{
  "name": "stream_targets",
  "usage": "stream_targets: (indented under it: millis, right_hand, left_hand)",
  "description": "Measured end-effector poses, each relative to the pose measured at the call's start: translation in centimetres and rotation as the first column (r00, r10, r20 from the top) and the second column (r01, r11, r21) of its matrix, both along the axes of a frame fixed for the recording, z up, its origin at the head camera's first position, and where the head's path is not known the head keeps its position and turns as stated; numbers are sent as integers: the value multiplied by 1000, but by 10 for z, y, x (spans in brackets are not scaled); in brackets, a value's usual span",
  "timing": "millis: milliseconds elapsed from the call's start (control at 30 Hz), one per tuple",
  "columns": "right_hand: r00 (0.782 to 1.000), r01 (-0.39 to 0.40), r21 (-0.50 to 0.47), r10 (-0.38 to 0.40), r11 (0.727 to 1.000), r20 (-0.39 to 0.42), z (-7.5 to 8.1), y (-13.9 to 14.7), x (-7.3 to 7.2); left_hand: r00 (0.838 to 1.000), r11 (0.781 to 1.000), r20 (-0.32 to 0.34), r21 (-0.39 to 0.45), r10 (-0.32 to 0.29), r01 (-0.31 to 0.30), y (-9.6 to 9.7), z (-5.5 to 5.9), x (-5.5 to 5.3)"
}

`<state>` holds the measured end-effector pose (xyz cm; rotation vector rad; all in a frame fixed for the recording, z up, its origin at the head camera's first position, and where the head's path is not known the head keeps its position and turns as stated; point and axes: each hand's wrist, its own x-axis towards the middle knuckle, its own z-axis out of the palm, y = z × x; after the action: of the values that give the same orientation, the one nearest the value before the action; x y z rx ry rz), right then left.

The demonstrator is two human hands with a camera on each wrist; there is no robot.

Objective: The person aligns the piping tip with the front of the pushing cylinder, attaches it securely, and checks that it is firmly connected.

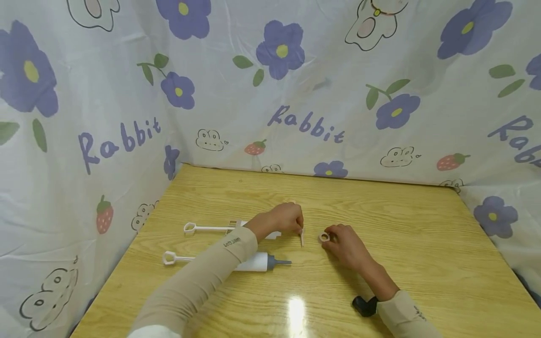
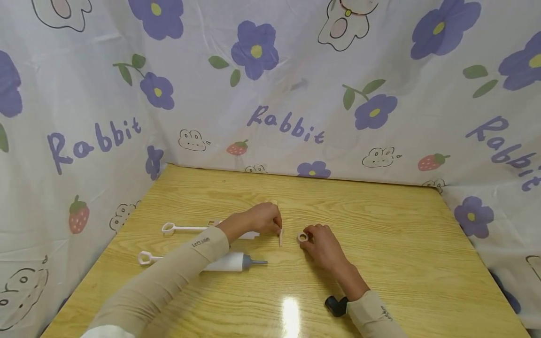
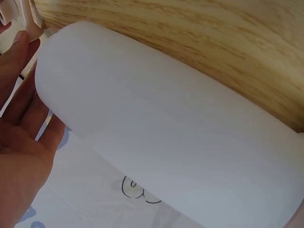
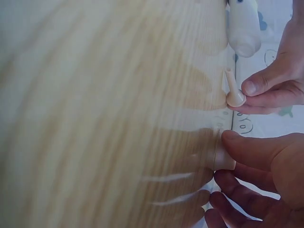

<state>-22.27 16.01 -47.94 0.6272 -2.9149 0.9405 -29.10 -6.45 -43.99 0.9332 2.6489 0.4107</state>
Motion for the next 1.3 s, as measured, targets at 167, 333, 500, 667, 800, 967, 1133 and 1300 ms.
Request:
stream_targets:
  millis: [167,333,500,667,800,967,1133,1300]
  right_hand:
    - [1000,4,6,-4,1000,-1,1,0,1]
    - [1000,17,0,-17,1000,9,2,1,3]
    - [999,46,0,-46,999,19,3,3,7]
    - [998,52,-18,-51,999,22,6,3,11]
    - [997,67,-43,-65,997,34,13,2,15]
    - [997,76,-48,-75,996,22,22,2,21]
    - [998,65,-48,-65,997,1,29,-1,26]
    - [998,57,-52,-58,997,-7,37,-3,33]
  left_hand:
    - [1000,1000,-5,4,-15,16,-1,2,1]
    - [1000,1000,6,9,-13,13,-4,5,0]
    - [1000,999,17,36,-1,1,-8,8,0]
    - [999,997,38,74,9,-12,-12,13,2]
    - [999,995,46,103,14,-19,-16,19,4]
    - [999,990,48,135,21,-27,-21,24,9]
    - [998,985,59,166,36,-45,-26,26,13]
    - [996,979,68,191,61,-73,-30,28,19]
